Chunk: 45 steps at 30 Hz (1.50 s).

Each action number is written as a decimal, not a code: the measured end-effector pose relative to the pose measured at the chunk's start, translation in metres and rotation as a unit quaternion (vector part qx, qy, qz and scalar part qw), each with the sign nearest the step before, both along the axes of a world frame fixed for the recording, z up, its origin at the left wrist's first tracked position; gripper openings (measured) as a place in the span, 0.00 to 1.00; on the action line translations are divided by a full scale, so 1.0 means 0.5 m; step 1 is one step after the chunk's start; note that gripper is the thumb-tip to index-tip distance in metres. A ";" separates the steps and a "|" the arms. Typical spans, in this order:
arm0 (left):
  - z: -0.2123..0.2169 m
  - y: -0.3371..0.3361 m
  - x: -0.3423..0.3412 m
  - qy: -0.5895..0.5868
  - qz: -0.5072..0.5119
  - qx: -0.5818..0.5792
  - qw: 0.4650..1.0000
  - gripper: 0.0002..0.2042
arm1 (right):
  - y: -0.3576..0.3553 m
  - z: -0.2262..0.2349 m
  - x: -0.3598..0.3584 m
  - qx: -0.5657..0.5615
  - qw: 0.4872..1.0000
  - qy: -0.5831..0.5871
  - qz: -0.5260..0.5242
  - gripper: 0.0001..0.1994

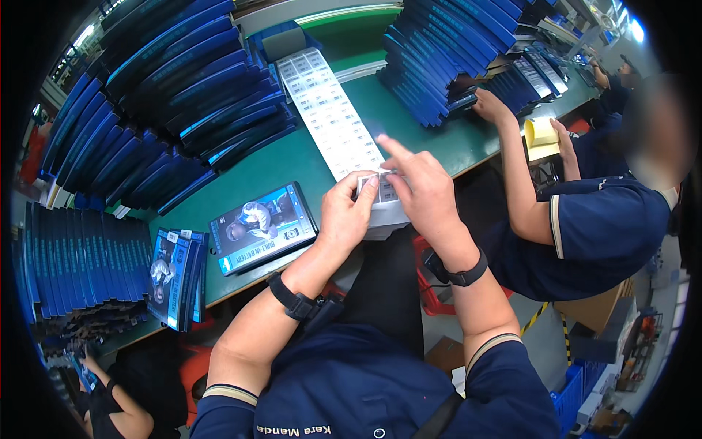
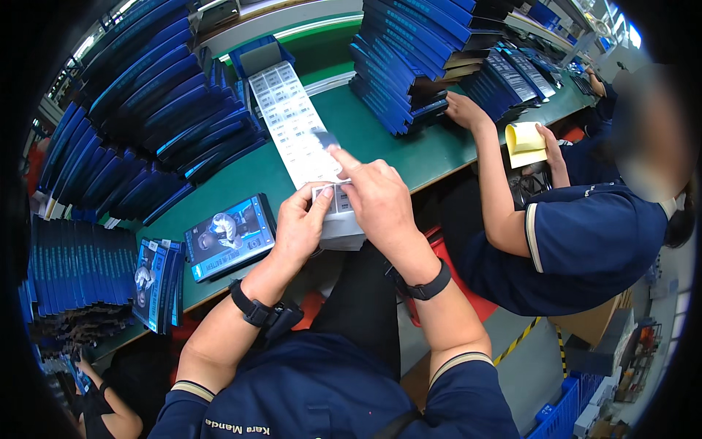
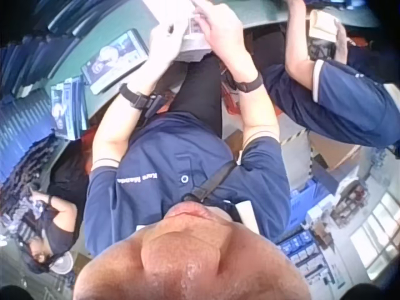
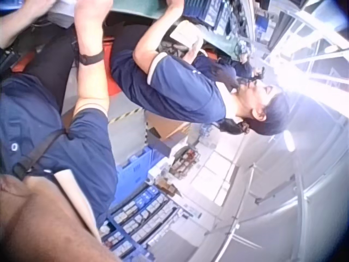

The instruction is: Apply adhesive security labels to product boxes and stack them into neat bundles on an assembly line shelf.

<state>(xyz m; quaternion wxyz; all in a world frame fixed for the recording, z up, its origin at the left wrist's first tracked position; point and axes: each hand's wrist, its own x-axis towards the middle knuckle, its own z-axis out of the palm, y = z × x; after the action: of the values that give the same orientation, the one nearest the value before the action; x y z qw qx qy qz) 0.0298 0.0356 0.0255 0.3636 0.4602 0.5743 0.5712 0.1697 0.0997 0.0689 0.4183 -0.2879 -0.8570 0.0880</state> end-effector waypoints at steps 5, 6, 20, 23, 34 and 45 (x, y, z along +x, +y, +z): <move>-0.019 0.010 0.004 -0.009 0.040 -0.001 0.999 0.13 | -0.009 -0.017 0.007 0.112 0.993 -0.029 -0.019 0.21; -0.023 0.011 0.002 -0.002 0.044 -0.001 0.999 0.16 | -0.011 -0.022 0.012 0.127 0.991 -0.026 -0.019 0.21; -0.024 -0.020 0.014 0.094 0.024 0.008 0.995 0.13 | -0.019 0.055 -0.012 -0.140 0.983 -0.038 0.111 0.38; 0.003 -0.028 -0.003 0.112 -0.120 -0.043 0.985 0.23 | -0.005 0.065 0.008 -0.065 0.992 -0.052 0.093 0.36; 0.064 -0.189 -0.076 0.383 -0.271 0.044 0.882 0.38 | -0.063 0.010 -0.121 -0.397 0.862 0.275 0.157 0.37; 0.095 -0.203 -0.229 0.426 0.000 0.053 0.903 0.14 | -0.089 -0.042 -0.181 -0.341 0.918 0.177 0.095 0.33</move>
<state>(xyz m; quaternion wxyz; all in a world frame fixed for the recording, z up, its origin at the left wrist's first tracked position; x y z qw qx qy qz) -0.0845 -0.0657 0.0729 0.0594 0.6784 0.6429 0.3507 0.0794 0.0552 0.0480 0.4297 -0.3101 -0.7102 0.4635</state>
